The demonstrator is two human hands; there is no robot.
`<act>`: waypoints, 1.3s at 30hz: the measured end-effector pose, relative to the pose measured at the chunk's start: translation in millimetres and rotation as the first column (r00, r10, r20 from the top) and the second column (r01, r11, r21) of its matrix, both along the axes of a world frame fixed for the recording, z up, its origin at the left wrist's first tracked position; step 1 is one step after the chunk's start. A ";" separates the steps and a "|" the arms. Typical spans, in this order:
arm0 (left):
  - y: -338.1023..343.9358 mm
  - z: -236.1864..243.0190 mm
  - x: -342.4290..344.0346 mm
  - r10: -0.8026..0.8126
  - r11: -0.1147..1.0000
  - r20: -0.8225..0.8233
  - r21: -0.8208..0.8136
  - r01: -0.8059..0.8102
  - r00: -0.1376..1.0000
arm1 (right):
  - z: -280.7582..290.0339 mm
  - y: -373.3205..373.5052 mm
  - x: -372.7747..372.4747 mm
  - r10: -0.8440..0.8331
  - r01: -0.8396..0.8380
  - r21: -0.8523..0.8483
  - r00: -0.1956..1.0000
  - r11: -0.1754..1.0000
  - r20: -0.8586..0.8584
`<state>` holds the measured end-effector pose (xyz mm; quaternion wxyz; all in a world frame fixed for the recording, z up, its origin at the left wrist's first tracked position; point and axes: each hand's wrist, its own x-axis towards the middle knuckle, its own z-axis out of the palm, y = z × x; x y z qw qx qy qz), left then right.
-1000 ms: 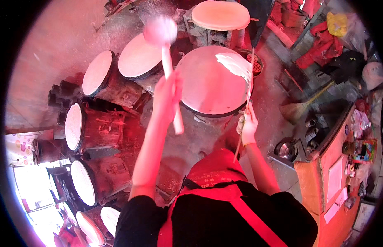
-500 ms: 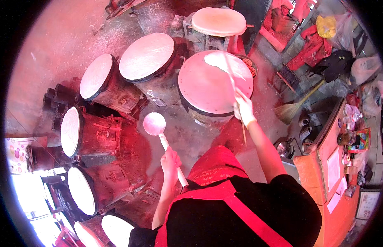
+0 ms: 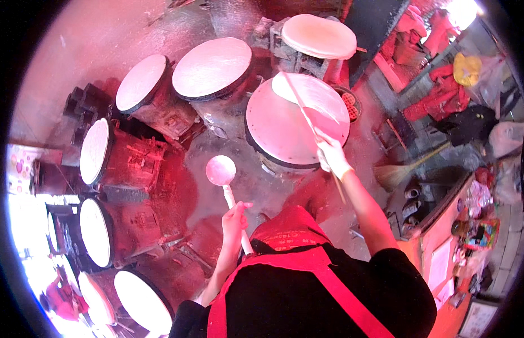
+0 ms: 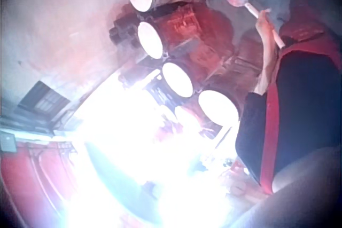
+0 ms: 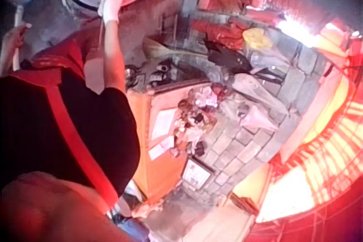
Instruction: The person spreads batter onto multiple heated circular plates using a spreader, lifts cooked crepes with a thin stick, and dips the spreader into a large bowl of batter.
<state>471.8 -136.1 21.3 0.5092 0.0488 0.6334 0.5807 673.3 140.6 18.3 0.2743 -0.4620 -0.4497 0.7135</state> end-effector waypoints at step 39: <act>182.1 279.4 243.5 -0.433 -0.101 -0.194 0.981 0.166 0.880 | -37.3 168.7 89.8 0.508 -0.512 0.048 0.858 0.858 0.079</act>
